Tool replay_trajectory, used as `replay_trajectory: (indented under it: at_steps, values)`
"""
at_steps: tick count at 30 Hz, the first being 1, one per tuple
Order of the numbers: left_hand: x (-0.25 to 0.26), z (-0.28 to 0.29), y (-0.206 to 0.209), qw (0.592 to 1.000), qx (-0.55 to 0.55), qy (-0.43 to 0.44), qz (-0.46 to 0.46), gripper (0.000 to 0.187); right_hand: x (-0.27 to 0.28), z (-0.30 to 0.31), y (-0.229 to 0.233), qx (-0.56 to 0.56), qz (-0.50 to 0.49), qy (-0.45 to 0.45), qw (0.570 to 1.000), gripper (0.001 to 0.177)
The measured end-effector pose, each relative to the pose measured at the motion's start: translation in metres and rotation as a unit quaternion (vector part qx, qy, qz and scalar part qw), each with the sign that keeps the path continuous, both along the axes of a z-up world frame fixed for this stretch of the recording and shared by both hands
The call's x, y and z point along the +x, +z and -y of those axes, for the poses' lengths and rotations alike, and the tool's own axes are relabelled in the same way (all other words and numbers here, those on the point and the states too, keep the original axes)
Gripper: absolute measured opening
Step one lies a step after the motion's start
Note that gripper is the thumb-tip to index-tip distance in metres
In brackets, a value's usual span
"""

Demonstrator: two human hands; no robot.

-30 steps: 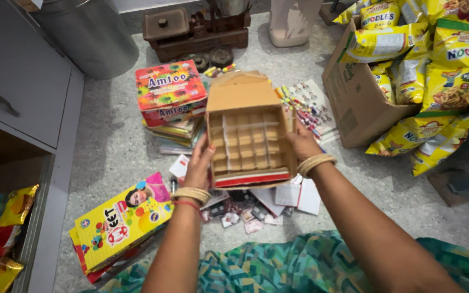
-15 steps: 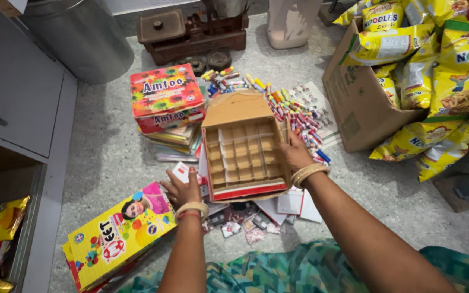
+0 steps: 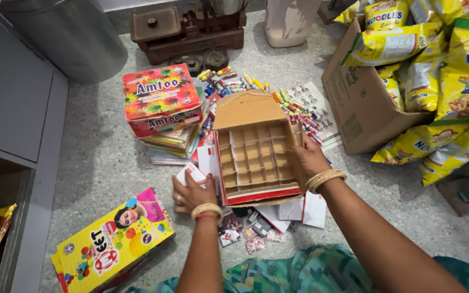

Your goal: The person organizes various items on the floor, including boxes of 'Amtoo' and 'Dulhan' products, and small packets. They use a cloth to wipe the packets and place them into boxes.

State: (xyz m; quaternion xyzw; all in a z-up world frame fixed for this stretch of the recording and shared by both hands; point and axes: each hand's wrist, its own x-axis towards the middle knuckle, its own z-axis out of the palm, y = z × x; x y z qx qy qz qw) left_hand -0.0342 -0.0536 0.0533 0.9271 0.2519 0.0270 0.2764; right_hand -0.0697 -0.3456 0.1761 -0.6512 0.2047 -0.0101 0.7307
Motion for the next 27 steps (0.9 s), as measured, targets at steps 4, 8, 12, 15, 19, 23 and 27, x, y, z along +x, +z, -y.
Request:
replay_trajectory:
  at_steps: [4, 8, 12, 15, 19, 23, 27]
  values:
    - [0.009, -0.026, -0.001, 0.999, 0.051, -0.004, 0.015, 0.089, 0.002, 0.005, 0.0, 0.023, 0.026, 0.005, 0.999, 0.048]
    - [0.018, -0.028, -0.034, 0.999, -0.012, -0.015, -0.046, 0.088, 0.005, 0.002, -0.002, 0.007, -0.006, -0.008, 1.0, 0.052]
    - [0.017, 0.017, -0.072, 0.999, 0.035, -0.002, -0.011, 0.086, 0.008, 0.012, -0.003, -0.02, 0.025, -0.001, 0.999, 0.046]
    - [0.024, 0.046, -0.087, 0.999, 0.053, -0.006, -0.003, 0.083, 0.008, 0.024, -0.002, 0.028, 0.006, -0.021, 0.999, 0.058]
    - [0.028, 0.082, -0.103, 0.994, 0.096, -0.026, 0.051, 0.073, 0.01, 0.043, -0.003, 0.025, 0.023, -0.044, 0.998, 0.057]
    - [0.034, 0.113, -0.111, 0.993, 0.083, -0.056, 0.06, 0.067, 0.012, 0.071, 0.0, -0.02, 0.017, -0.046, 0.999, 0.051]
    - [0.042, 0.133, -0.098, 0.991, 0.044, -0.125, 0.022, 0.069, 0.015, 0.092, 0.004, -0.021, 0.063, -0.021, 0.998, 0.048]
